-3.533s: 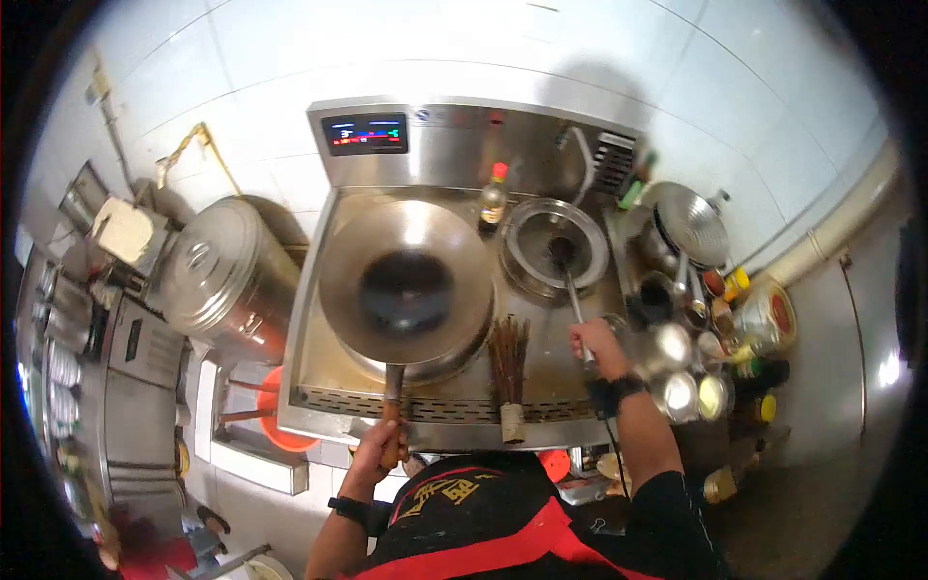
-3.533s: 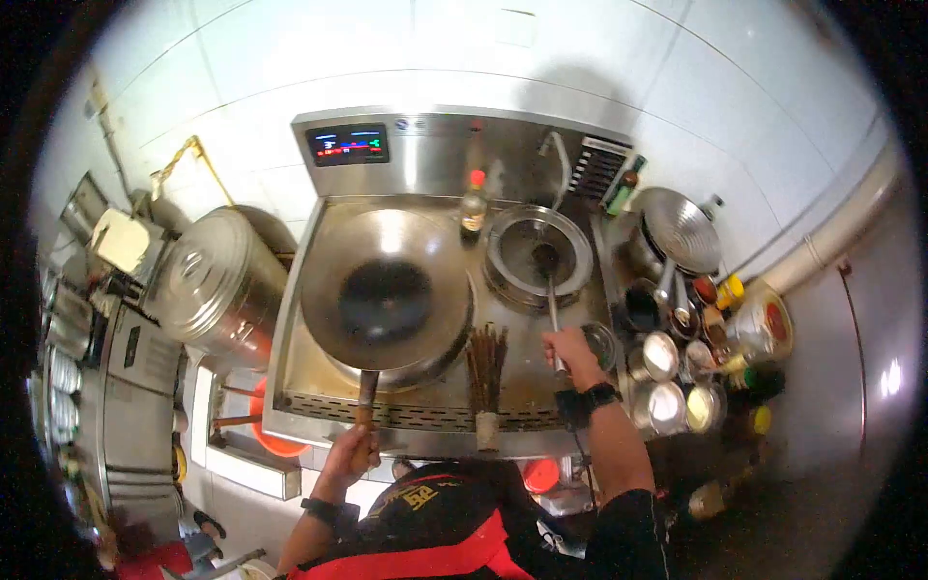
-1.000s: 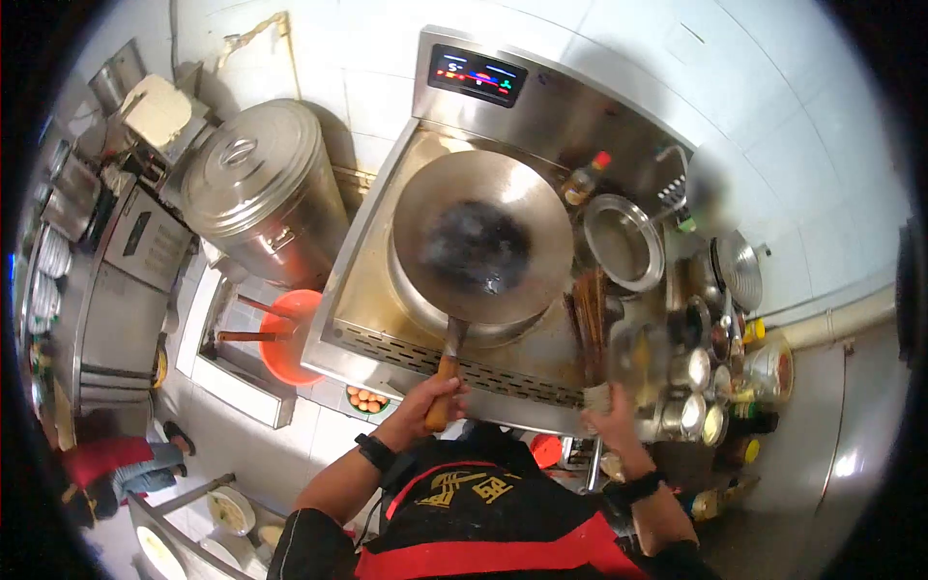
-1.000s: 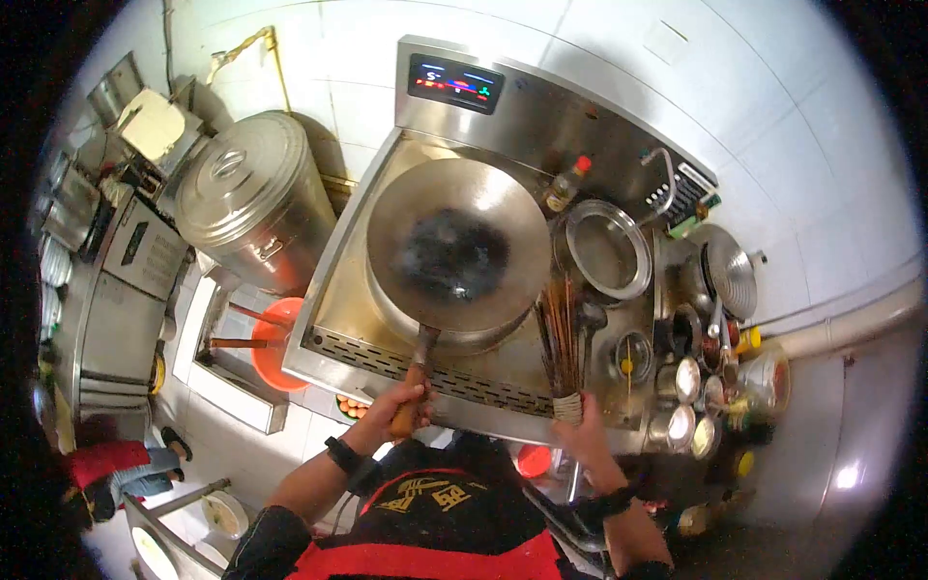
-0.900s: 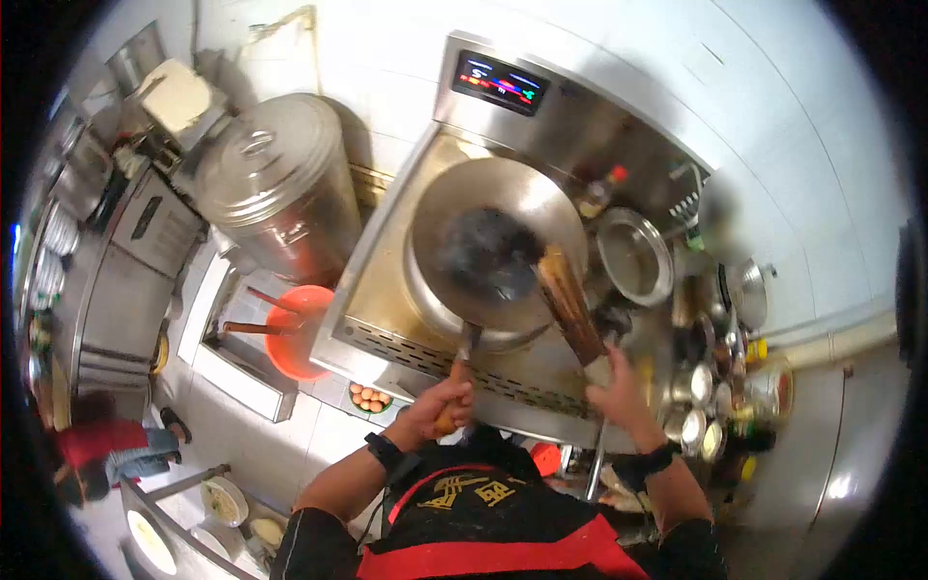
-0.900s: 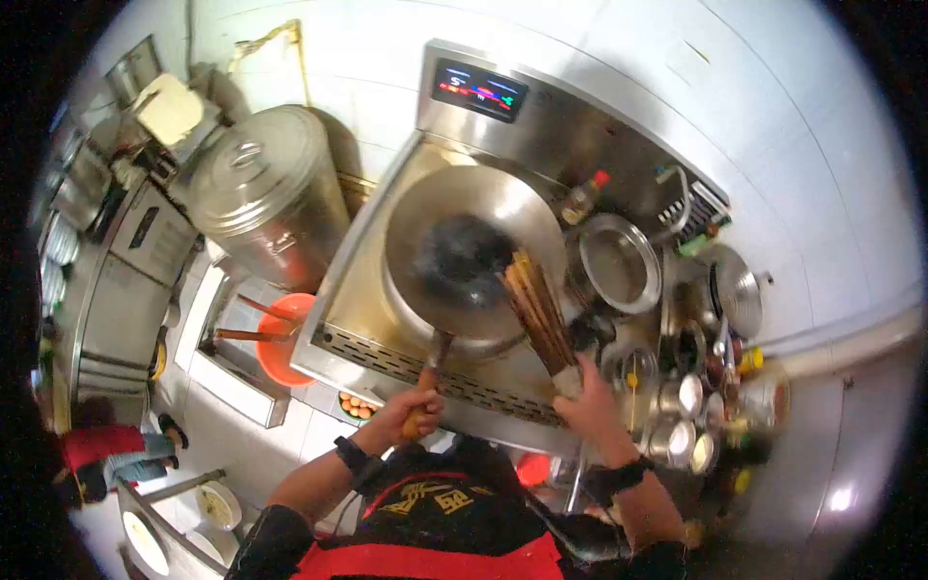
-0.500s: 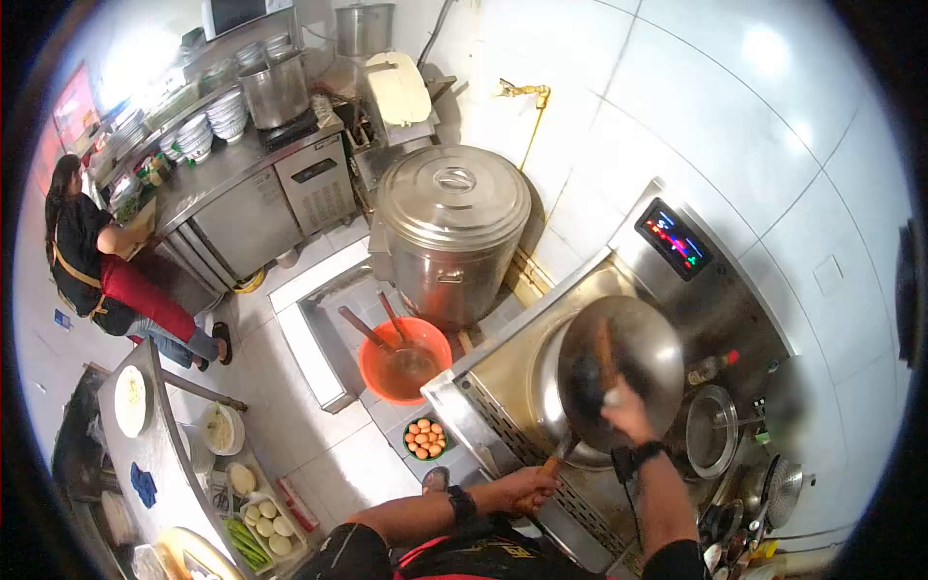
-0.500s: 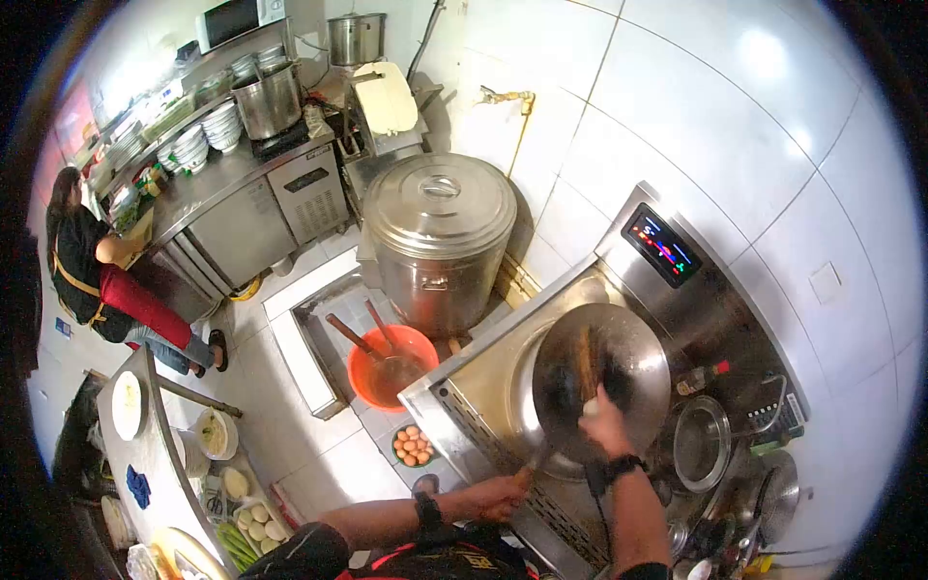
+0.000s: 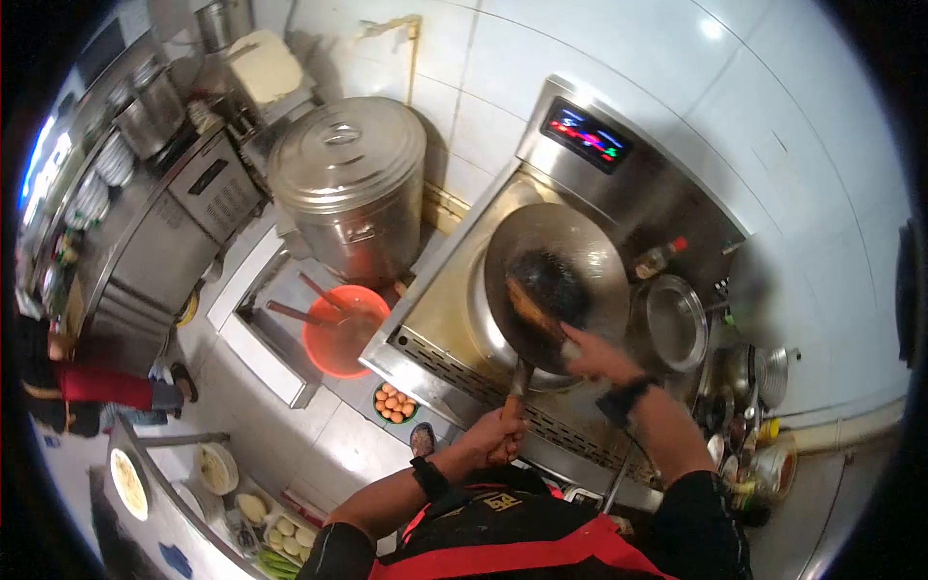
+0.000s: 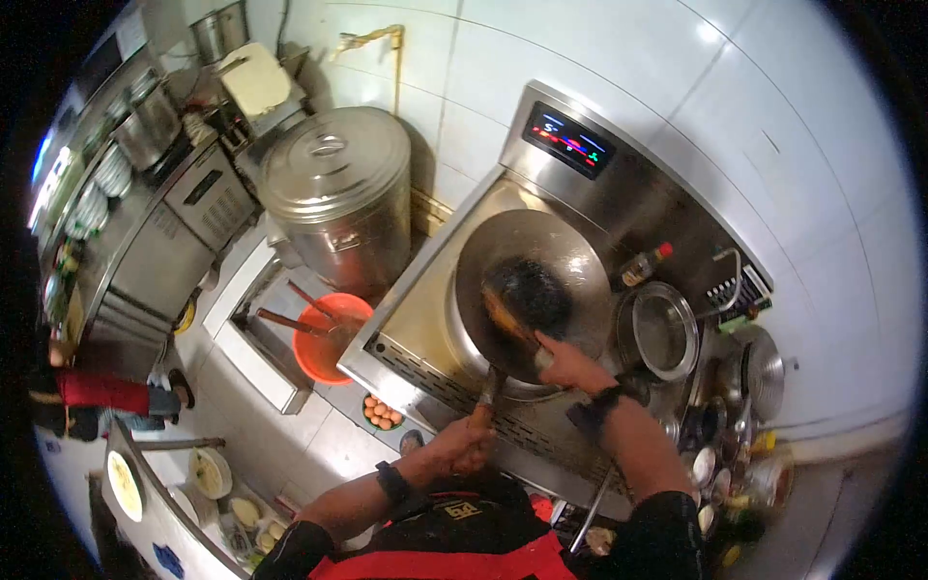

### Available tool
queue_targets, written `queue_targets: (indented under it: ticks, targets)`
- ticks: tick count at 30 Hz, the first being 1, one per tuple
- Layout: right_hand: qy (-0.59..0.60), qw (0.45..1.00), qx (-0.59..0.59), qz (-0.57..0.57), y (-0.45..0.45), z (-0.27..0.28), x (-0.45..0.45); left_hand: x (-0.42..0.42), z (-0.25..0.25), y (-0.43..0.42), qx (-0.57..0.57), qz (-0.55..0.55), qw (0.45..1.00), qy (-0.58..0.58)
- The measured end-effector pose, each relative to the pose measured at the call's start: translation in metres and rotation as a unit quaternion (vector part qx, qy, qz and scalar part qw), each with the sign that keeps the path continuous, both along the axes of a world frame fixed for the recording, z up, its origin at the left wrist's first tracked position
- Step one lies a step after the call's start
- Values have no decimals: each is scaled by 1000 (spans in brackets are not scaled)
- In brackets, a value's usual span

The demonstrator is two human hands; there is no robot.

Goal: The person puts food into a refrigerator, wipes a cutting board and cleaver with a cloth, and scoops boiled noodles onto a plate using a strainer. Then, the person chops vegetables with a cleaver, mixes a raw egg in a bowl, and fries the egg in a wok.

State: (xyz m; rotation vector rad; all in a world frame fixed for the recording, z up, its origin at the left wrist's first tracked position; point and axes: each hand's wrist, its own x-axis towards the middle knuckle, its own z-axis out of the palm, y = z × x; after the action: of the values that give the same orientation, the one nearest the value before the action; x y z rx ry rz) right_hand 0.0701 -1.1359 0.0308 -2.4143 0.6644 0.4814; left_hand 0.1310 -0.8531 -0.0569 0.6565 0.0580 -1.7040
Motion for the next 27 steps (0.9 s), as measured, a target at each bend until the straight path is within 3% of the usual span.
queue_targets:
  ticks: [1, 2, 4, 6, 9, 10, 11, 13, 14, 16, 18, 20, 23, 26, 27]
  targets:
    - [51, 997, 14, 64, -4, 8, -11, 1, 0, -1, 4, 3, 1000, -8]
    - [49, 997, 16, 52, -20, 8, -20, 1, 0, -3, 7, 8, 1000, -16]
    - [158, 961, -213, 82, -54, 3, -36, -1, 2, -2, 26, -7, 999, -20]
    - [155, 949, -274, 17, -51, 20, 6, 4, 2, -6, 34, -17, 999, -30]
    - [24, 990, -135, -23, -33, -20, 41, 2, 4, -3, 15, -12, 999, 31]
    - [-7, 996, -77, -39, -21, -28, 42, 4, 9, -6, 56, 17, 996, 61]
    - [-9, 996, -76, -47, -16, -28, 27, 3, 13, -5, 100, 42, 990, 92]
    - [45, 994, 95, 5, -1, 0, -6, 4, 21, -5, 114, 27, 990, 85]
    - [47, 994, 96, -1, -14, 10, -29, 5, 23, -10, 122, 22, 989, 80]
    - [38, 988, -87, 118, -43, 19, -78, 3, -4, -11, 66, 8, 992, 104]
    - [168, 961, -211, 54, -66, 25, -52, 3, -13, -4, 16, -11, 993, 118]
    - [77, 967, -243, -9, -67, 13, -11, 2, -7, -9, 19, -2, 994, 110]
    - [31, 986, -160, -34, -34, -25, 39, 2, -5, -12, 20, -3, 995, 94]
    - [-65, 997, -40, 2, -3, -55, 4, 6, -12, -5, 38, -25, 996, 72]
    - [-44, 999, 28, -12, 3, -56, -16, 10, -15, -6, 36, -30, 996, 73]
